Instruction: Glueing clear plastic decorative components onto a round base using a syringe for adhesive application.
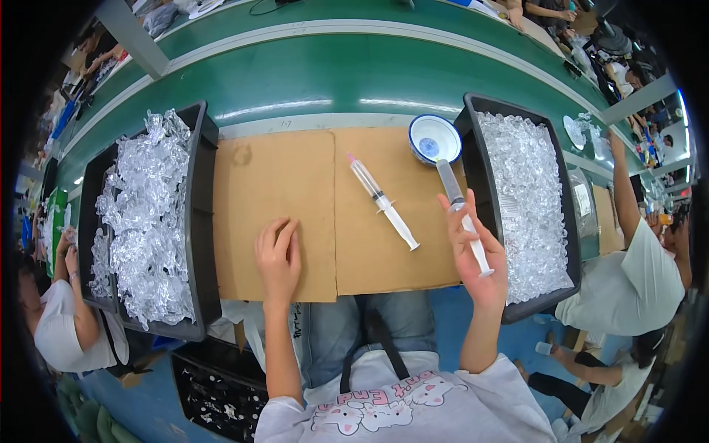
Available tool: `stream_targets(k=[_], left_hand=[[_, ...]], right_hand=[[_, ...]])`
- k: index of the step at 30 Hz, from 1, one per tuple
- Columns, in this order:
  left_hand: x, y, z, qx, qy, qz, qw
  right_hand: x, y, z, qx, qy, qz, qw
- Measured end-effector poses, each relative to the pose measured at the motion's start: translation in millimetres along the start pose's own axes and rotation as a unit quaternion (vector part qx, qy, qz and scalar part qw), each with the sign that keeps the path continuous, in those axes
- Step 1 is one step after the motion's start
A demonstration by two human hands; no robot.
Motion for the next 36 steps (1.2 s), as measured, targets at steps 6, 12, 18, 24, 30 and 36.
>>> stream_targets(k=[6,12,18,24,30,36], left_hand=[[2.4,-0.1,3.2,0.001,0.001,-0.002,1.000],[0.7,-0.3,3.1,0.013,0.007,-0.002,1.000],[1.5,-0.8,4.5,0.015,0.006,-0.003,1.000],[1.3,-1.6,4.0,0.009,0.007,0.000,1.000],[0.9,-1.9,4.7,0.015,0.013,0.004,1.000],[0.5,-2.1,4.9,0.013,0.017,0.009,1.000]], right_hand=[[4.6,-6.9,-1.1,-0.111,-0.025,-0.025,0.993],[5.8,-15.1,-0.7,-0.148,-0.058,-0.010,0.987],[3.1,-4.9,2.7,-0.150,-0.068,-0.008,0.986],[2.1,30.1,4.5,-0.094,-0.040,-0.029,0.994],[0.6,32.8,0.1,-0.101,-0.054,-0.033,0.993],[1.4,29.7,-1.0,-0.126,-0.056,-0.050,0.989]])
Point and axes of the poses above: each hand's wrist, its own x-axis away from the middle knuckle, its own y-axis out of the back of the hand, z = x × y, the point moved 8 cm from there along -x, towards the middle knuckle, and after that the axes turned 4 degrees about -z, right-handed, at the moved point
